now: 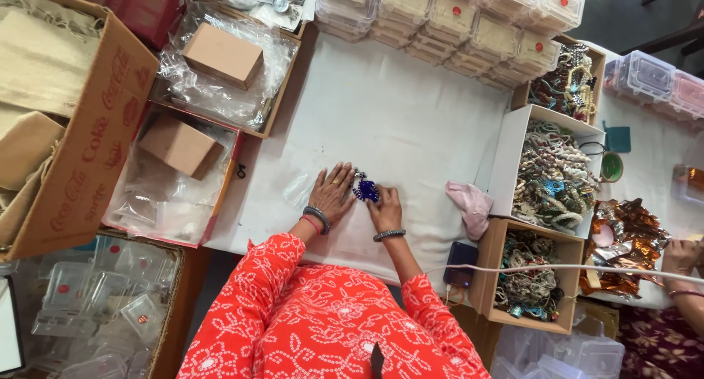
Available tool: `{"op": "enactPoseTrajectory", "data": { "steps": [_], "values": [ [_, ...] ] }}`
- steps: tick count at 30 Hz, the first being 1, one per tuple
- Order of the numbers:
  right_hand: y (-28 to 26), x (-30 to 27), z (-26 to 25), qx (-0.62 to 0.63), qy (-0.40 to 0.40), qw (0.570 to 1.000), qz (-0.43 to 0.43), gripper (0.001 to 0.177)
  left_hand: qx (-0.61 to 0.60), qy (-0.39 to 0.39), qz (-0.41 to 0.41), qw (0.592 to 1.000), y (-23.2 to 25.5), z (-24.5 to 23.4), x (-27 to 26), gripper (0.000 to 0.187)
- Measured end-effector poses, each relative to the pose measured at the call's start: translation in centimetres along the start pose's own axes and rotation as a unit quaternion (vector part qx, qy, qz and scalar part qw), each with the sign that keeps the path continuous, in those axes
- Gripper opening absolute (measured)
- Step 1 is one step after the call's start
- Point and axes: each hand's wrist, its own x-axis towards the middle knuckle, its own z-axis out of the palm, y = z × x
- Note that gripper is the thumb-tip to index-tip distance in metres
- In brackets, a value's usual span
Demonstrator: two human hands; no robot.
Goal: The person places a beaded bracelet into a small plastic bag and then into a beige cloth pouch. They then wipe a clear plastic container with a pink cloth and place the pouch inside the container.
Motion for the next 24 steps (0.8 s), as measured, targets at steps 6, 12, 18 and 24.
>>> {"op": "enactPoseTrajectory", "data": {
  "steps": [6, 12, 18, 24],
  "values": [
    [2.2, 3.3, 0.7, -0.06, -0.037, 0.99, -0.123, 0.044, -0.006, 0.0, 0.014, 1.0, -0.4, -0.2, -0.1, 0.068],
    [0.1, 3.2, -1.0, -0.029, -0.028, 0.996, -0.079, 0.044, -0.032, -0.012, -0.001, 0.999, -0.2, -0.6, 0.2, 0.07],
    [-1.5, 2.2, 0.6, -0.037, -0.024, 0.999, -0.027, 0.037, 0.007, -0.004, -0.032, 0.999, 1.3, 0.1, 0.0, 0.069],
    [-1.3, 1.7, 0.4, -0.034, 0.011, 0.987, -0.16, 0.027, -0.009, 0.008, -0.097, 0.995, 2.9, 0.9, -0.9, 0.068]
  ]
}}
